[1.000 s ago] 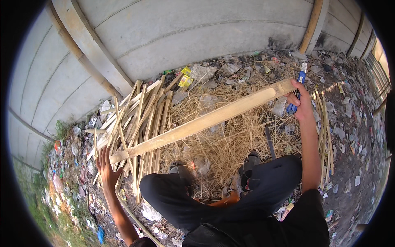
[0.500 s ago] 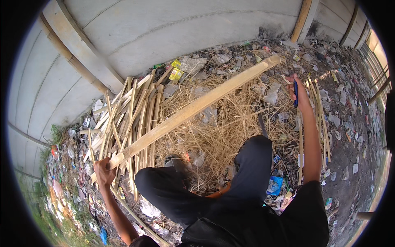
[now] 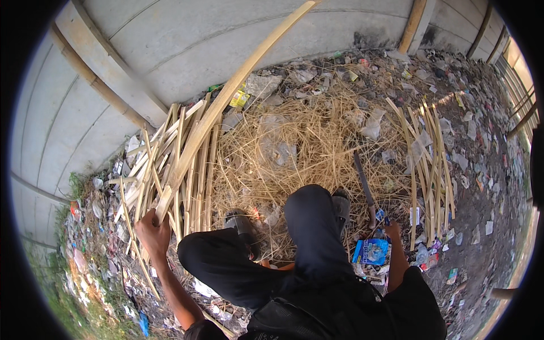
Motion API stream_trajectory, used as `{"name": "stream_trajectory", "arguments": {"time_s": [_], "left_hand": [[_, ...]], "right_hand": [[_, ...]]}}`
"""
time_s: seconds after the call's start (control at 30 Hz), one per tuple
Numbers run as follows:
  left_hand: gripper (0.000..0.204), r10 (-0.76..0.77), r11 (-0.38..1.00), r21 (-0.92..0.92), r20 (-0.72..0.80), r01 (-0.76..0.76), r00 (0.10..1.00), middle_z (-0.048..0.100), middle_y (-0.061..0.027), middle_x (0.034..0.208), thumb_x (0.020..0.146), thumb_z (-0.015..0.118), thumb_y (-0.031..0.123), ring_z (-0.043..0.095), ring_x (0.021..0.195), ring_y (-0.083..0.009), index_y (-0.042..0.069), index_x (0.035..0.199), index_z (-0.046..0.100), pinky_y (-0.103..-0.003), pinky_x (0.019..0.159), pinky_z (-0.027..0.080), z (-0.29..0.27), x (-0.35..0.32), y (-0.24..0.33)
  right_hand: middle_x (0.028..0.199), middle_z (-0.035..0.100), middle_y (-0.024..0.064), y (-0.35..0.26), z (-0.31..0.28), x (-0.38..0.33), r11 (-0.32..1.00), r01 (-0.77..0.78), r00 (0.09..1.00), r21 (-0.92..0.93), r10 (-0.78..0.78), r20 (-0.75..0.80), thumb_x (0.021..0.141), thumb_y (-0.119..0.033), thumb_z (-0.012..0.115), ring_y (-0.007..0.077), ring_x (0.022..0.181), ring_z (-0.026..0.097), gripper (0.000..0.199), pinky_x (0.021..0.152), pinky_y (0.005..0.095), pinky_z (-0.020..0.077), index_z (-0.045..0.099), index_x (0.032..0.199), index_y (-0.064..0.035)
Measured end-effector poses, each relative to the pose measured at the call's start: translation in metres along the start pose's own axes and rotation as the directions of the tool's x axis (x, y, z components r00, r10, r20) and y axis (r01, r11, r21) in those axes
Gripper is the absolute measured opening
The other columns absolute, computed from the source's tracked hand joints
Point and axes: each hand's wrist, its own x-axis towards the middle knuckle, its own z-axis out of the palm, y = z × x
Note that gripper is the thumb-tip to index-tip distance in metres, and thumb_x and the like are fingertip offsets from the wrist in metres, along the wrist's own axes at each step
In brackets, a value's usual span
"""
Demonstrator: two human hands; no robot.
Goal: The person sits on the ground and uses a machete to split a long bamboo pole into thin strips. They then use a utility knife to further refine the strips, smoothing the edges and removing excess material. The finished strips are placed in a pile nearby.
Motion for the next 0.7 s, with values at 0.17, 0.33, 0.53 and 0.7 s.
{"name": "stream_trajectory", "arguments": {"time_s": [0.17,0.33,0.53,0.7], "left_hand": [[0.035,-0.068,0.993,-0.093,-0.012,0.067,0.998,0.038,-0.0102,0.050,0.079,0.077,0.015,0.030,0.048,-0.0186,0.000,0.064,0.049,-0.041,0.049,0.024,0.013,-0.005,0.018],[0.036,-0.072,0.993,-0.092,-0.006,0.071,0.997,0.039,-0.0109,0.051,0.079,0.076,0.015,0.033,0.047,-0.0192,-0.001,0.065,0.047,-0.040,0.049,0.028,0.019,-0.006,0.040],[0.032,-0.096,0.990,-0.105,0.001,0.096,0.995,0.041,-0.0135,0.052,0.075,0.074,0.013,0.037,0.047,-0.0282,0.000,0.065,0.047,-0.043,0.050,0.031,0.036,-0.013,0.039],[0.027,-0.050,0.998,-0.042,-0.009,0.049,0.999,0.042,-0.0148,0.053,0.072,0.070,0.010,0.038,0.047,-0.0318,-0.001,0.065,0.047,-0.044,0.050,0.031,0.030,-0.007,0.047]], "right_hand": [[0.079,0.073,0.0204,0.012,0.034,-0.038,0.990,-0.007,0.991,0.139,0.026,-0.132,0.075,-0.024,0.076,0.0369,0.078,0.075,0.034,0.073,0.0470,0.0579,0.073,0.100,-0.0012],[0.114,0.071,0.0305,0.002,0.027,-0.098,0.965,-0.223,0.948,-0.138,0.247,0.199,0.085,-0.019,0.065,0.0488,0.108,0.068,0.038,0.092,0.0545,0.0549,0.068,0.116,0.0031],[0.113,0.071,0.0329,0.036,0.050,-0.169,0.902,-0.432,0.887,-0.014,0.428,0.172,0.088,-0.024,0.065,0.0494,0.112,0.067,0.042,0.097,0.0568,0.0525,0.065,0.121,0.0016],[0.114,0.070,0.0337,0.007,0.047,-0.216,0.880,-0.474,0.873,0.024,0.466,0.143,0.093,-0.031,0.063,0.0479,0.111,0.068,0.046,0.093,0.0579,0.0525,0.058,0.130,-0.0038]]}}
